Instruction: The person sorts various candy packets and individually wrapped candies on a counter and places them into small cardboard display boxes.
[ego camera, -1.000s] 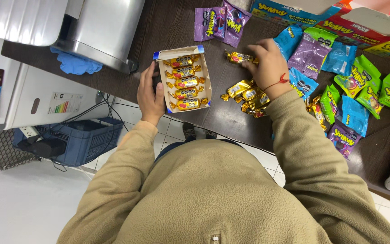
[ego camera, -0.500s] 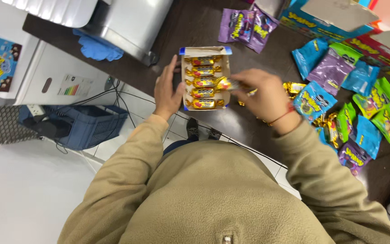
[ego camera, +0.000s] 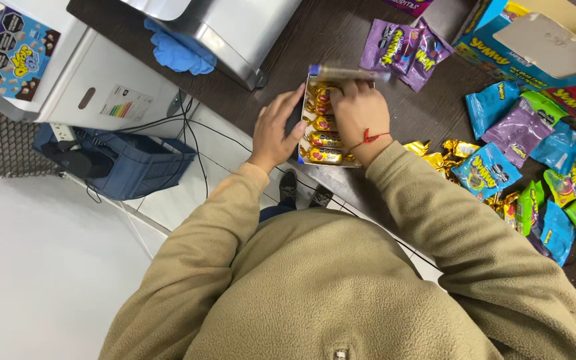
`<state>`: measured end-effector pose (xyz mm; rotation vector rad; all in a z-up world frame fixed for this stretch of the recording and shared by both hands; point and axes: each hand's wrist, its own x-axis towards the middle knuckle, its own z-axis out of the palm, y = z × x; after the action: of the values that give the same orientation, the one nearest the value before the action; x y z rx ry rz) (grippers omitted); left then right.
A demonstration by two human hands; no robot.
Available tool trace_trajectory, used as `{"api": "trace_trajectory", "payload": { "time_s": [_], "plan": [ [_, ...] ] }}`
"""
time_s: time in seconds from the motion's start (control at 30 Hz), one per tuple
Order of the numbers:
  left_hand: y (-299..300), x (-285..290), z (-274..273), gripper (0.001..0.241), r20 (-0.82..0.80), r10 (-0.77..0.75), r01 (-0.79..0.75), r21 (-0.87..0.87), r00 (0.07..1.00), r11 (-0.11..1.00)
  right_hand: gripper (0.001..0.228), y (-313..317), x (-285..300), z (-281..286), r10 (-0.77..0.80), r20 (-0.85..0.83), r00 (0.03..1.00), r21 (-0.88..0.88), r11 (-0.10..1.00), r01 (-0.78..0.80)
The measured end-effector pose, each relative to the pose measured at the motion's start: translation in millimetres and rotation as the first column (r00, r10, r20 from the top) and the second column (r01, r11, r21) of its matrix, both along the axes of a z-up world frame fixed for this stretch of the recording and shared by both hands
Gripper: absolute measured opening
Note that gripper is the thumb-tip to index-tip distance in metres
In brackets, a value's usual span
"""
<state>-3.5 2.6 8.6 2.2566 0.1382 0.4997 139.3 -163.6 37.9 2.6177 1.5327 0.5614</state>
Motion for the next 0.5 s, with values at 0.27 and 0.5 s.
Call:
{"api": "trace_trajectory", "payload": {
  "time_s": [0.27, 0.5],
  "plan": [
    [0, 1, 2, 0.068, 0.005, -0.003, 0.003, 0.004, 1.000, 1.000, 0.008, 2, -1, 5, -0.021, 0.101, 0.995, 0.063, 0.998, 0.015],
    [-1, 3, 5, 0.068, 0.016, -0.012, 0.012, -0.012, 1.000, 1.000, 0.011, -4, -5, 17, -0.025, -0.054, 0.998, 0.045, 0.999, 0.028]
  ]
}}
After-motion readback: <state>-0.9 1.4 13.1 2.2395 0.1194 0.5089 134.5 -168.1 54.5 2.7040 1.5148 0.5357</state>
